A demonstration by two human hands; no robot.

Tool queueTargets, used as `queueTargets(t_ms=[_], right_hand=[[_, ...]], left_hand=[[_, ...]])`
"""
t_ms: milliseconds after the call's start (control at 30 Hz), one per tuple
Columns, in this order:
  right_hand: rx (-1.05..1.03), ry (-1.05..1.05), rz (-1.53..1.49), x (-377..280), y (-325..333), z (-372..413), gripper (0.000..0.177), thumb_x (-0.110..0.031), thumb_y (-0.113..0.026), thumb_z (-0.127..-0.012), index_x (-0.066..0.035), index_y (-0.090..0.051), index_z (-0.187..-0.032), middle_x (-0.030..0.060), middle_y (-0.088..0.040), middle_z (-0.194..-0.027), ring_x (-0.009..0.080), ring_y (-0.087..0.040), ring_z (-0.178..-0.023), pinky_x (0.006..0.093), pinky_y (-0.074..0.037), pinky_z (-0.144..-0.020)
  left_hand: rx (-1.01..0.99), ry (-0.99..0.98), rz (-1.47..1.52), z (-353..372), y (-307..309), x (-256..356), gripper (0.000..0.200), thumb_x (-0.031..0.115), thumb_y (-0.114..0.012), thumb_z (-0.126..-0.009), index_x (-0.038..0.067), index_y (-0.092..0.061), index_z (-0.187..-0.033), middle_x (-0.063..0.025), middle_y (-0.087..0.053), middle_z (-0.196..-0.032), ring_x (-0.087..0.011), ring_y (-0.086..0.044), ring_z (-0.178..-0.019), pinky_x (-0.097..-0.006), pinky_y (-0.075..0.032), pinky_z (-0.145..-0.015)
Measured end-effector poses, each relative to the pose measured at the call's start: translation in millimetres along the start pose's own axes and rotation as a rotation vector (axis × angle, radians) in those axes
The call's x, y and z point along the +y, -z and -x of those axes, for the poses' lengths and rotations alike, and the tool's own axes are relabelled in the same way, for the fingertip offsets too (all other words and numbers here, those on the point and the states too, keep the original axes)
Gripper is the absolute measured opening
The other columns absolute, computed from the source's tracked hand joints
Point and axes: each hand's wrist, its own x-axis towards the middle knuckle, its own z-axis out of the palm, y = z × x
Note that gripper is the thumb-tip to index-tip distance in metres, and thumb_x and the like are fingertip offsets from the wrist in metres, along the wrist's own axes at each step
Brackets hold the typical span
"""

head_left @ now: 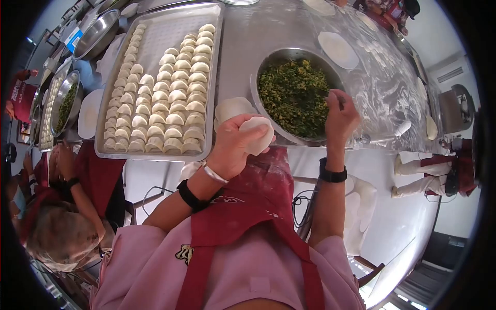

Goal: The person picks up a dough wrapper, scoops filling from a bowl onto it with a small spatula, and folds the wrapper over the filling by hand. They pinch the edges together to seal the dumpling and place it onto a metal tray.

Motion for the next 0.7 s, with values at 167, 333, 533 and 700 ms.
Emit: queueTargets(t_ms=[167, 333, 533, 700], right_hand=[[-0.16, -0.143, -0.153, 11, -24, 8, 0.015, -0.01, -0.068, -0.088, 0.002, -0.071, -0.097, 0.011, -0.072, -0.08, 0.0159, -0.071, -0.07, 0.028, -0.054, -0.065], [-0.175, -0.286, -0.332, 1, -33, 14, 0.017, -0.007, -0.065, -0.09, 0.008, -0.067, -0.097, 0.0133, -0.07, -0.08, 0.0184, -0.071, -0.067, 0.0281, -0.058, -0.06], [-0.138, -0.53, -0.561, -1, -36, 12, 0.021, -0.004, -0.061, -0.091, 0.014, -0.061, -0.102, 0.018, -0.068, -0.083, 0.0239, -0.071, -0.067, 0.0307, -0.061, -0.058], [-0.112, -0.67, -0.705, -6, -34, 12, 0.021, 0.0, -0.058, -0.091, 0.016, -0.055, -0.104, 0.0204, -0.065, -0.087, 0.028, -0.071, -0.07, 0.0343, -0.063, -0.061]], left_hand=[[-0.064, -0.056, 0.052, -14, 12, -12, 0.027, 0.009, -0.058, -0.094, -0.004, -0.058, -0.118, -0.0137, -0.067, -0.107, -0.0216, -0.067, -0.096, -0.0324, -0.056, -0.08], [-0.103, -0.06, 0.103, -13, 13, -1, 0.035, 0.009, -0.048, -0.098, -0.007, -0.051, -0.129, -0.0182, -0.061, -0.124, -0.0271, -0.061, -0.114, -0.0392, -0.051, -0.099], [-0.116, -0.067, 0.188, -16, 14, 7, 0.035, 0.007, -0.045, -0.1, -0.008, -0.048, -0.132, -0.0184, -0.058, -0.129, -0.0279, -0.059, -0.119, -0.0411, -0.048, -0.104], [-0.04, -0.09, 0.226, -20, 9, 12, 0.035, 0.008, -0.046, -0.101, -0.006, -0.049, -0.132, -0.0168, -0.058, -0.129, -0.0277, -0.058, -0.12, -0.0424, -0.047, -0.105]])
